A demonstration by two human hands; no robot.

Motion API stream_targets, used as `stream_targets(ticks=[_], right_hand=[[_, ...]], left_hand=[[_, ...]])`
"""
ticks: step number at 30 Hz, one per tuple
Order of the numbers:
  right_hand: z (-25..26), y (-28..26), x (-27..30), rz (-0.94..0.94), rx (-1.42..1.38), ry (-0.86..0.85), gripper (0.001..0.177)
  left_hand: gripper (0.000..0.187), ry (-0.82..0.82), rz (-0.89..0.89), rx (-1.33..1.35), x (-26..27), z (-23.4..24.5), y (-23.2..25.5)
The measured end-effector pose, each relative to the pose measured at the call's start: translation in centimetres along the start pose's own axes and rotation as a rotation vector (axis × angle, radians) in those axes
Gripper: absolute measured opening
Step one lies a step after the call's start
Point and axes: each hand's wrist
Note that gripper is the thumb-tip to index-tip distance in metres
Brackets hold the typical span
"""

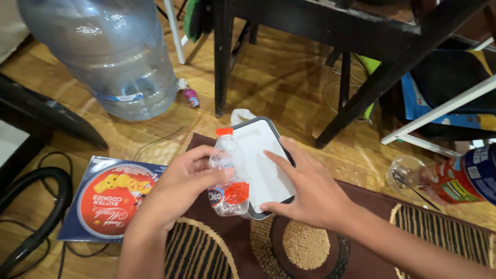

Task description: The person picks up a plastic bottle and a paper bag, walks to a small trash bin, and places the items inside. They then remove the full trash bag from the bin and set it aside.

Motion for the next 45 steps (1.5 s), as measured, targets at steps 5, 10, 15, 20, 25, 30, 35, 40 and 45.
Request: stream_targets(ticks=[5,10,15,20,25,30,35,40,45], right_hand=[[0.1,-2.1,-1.0,-0.245,0.016,-0.134,0.113],[-0.2,-0.8,-0.5,-0.363,-0.041,-0.23,0.105],[-2.4,4.1,-0.3,-0.374,-0.407,-0.17,0.111],[-3.5,5.2,0.2,-0.406,-0.54,-0.233,0.1],[-0.5,3.7,-0.4,-0.583,-0.482,-0.274,0.104],[1.6,1.1,0.3,-0.208,-0.133,-0.228,0.107],[1.8,1.6,-1.1,0.279,0.135,-0.125,0.091],[1.1,3.0,-1.4,0.55,0.254,-0.03,0.07],[-0.4,4.1,-0.9,0.827,0.401,0.176,0.054]], left_hand=[[0.036,0.021,0.005,0.016,0.3,0.1,0.1],[0.035,0.07,0.017,0.015,0.9,1.1,0.1],[0.035,0.039,-0.035,0.069,0.9,1.2,-0.9],[0.035,-0.012,-0.017,0.067,0.7,-0.2,-1.5],[0.036,-0.031,-0.039,0.093,1.2,0.0,-0.5],[0.037,0.004,-0.071,0.077,1.7,0.3,-0.5],[0.039,-0.034,-0.033,0.068,1.6,-0.1,-1.2],[0.04,-0.033,-0.02,0.05,1.6,0.0,-1.5],[0.039,-0.013,-0.014,0.049,1.8,0.2,-1.3]])
Point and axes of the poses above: each hand's wrist, its own x-axis away from the middle knuckle, its own z-axis out of the back of the hand, y = z × x, and after that the axes turned 1 degree about -x, right-handed
